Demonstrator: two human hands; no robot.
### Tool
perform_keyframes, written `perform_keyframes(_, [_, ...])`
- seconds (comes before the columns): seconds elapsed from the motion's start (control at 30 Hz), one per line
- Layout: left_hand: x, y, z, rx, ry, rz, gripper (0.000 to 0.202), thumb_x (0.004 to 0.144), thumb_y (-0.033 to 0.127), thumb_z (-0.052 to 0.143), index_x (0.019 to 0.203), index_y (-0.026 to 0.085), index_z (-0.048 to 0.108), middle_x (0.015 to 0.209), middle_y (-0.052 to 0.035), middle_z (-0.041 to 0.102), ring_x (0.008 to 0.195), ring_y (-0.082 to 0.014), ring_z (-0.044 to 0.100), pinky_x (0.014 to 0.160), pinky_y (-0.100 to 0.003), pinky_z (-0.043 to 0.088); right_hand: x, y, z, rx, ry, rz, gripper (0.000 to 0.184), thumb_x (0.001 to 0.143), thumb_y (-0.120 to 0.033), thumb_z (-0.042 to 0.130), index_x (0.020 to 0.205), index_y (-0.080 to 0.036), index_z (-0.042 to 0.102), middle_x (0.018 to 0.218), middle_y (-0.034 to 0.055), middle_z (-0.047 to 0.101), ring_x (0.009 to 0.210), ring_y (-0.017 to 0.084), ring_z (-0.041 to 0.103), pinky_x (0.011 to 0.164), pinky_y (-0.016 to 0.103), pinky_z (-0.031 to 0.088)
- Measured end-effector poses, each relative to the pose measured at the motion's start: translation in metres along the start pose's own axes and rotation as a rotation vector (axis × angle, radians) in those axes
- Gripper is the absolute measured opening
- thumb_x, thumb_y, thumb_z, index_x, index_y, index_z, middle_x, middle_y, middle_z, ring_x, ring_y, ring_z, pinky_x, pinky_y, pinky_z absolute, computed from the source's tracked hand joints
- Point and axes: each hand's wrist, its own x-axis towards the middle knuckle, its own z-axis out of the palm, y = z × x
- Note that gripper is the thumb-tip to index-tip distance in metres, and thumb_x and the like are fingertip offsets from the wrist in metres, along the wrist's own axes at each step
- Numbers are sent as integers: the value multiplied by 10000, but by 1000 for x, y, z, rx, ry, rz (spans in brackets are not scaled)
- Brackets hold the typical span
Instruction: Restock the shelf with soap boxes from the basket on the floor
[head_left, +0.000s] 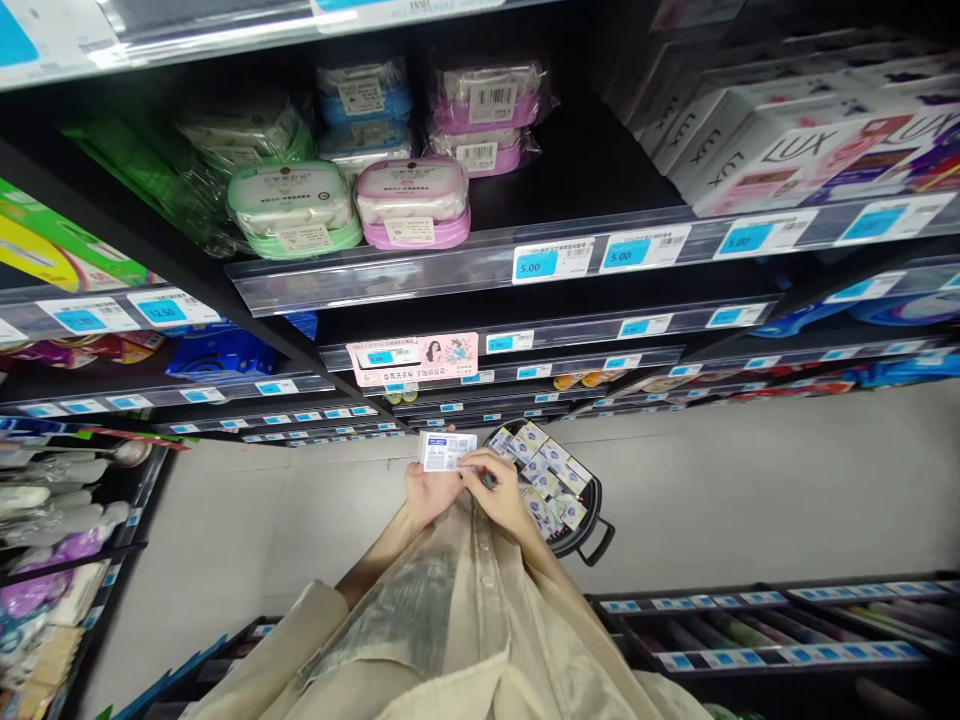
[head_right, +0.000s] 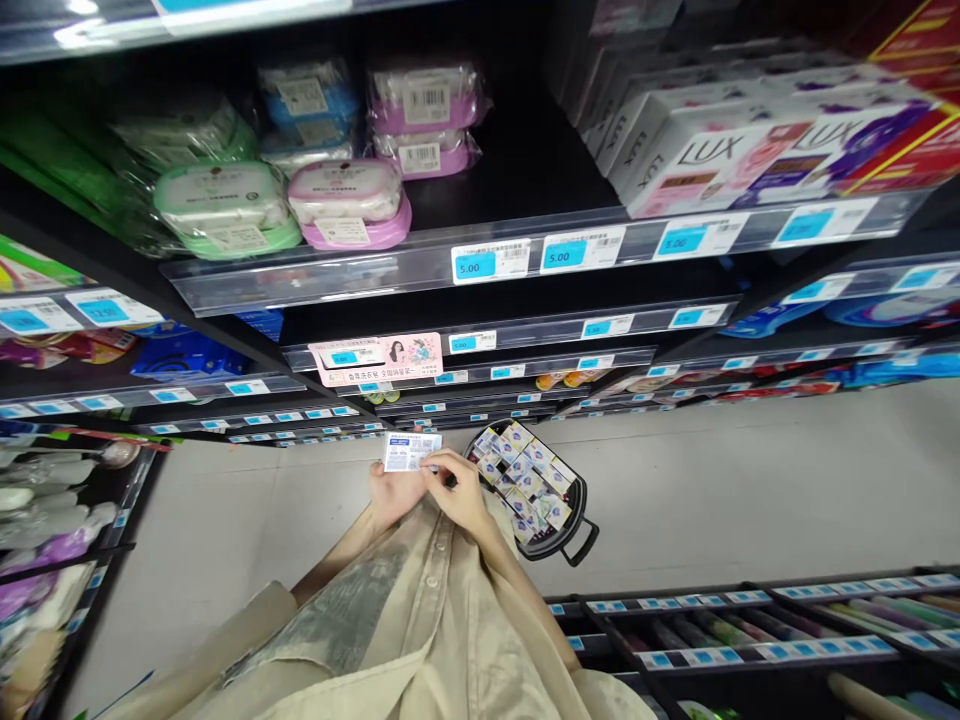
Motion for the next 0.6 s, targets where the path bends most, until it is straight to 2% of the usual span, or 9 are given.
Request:
perform_keyframes(0.07, [2,-3,1,61,20,16,1081,742,792,689,1627,200,498,1469,-195,668,1367,-433,632,1153,-641,522,0,1,0,27,13,58,124,957,-340,751,998,-245,819,923,42,755,650,153,617,605,292,503])
perform_keyframes(0.13, [7,-8,0,198,93,66,1039,720,668,844,1606,230,521,1484,-166,658,1362,-399,632,1179,-572,511,-1,5,1,78,44,130,222,913,-367,795,1097,-243,779,918,25,723,680,159,636,581,275,486])
perform_keyframes(0.23, [15,-14,-4,499,301,256,1013,622,536,999,1514,257,611,1490,-144,608,1390,-378,586,1199,-510,491,-2,11,1,127,104,243,437,832,-388,864,1208,-240,698,1035,45,754,785,188,692,575,260,487])
perform_keyframes(0.3, [19,-13,-7,690,418,399,866,639,490,1002,1410,246,694,1400,-134,583,1356,-362,583,1175,-493,508,-2,14,-1,136,139,307,482,825,-406,867,1231,-236,672,1104,64,773,830,202,708,607,269,518])
perform_keyframes(0.33, [20,-10,-9,772,437,453,766,668,456,987,1356,241,727,1340,-122,567,1320,-345,593,1151,-479,526,-2,16,-2,142,159,330,461,841,-424,852,1219,-233,672,1101,66,777,840,206,709,628,276,534])
perform_keyframes(0.4, [19,-3,-10,906,403,534,595,715,358,943,1269,236,762,1252,-99,533,1248,-310,612,1088,-439,564,-1,19,-4,160,192,353,386,875,-464,818,1149,-229,684,1043,57,777,834,208,702,664,290,554])
perform_keyframes(0.5, [17,9,-9,1060,292,619,488,739,233,875,1215,226,768,1213,-92,518,1171,-277,638,1013,-393,596,-1,25,-7,192,229,372,345,866,-507,821,1026,-235,684,931,34,751,760,201,664,620,288,538])
perform_keyframes(0.57, [16,12,-6,1130,247,680,457,756,188,825,1209,218,768,1212,-97,519,1138,-270,650,983,-387,612,-3,29,-7,206,251,367,349,855,-513,833,1024,-247,681,909,27,737,739,206,657,621,301,552])
perform_keyframes(0.6, [15,13,-5,1159,230,717,438,765,173,799,1200,216,771,1207,-98,519,1127,-269,655,971,-390,621,-4,31,-7,205,270,348,361,853,-508,838,1061,-255,685,941,30,743,775,219,677,667,318,581])
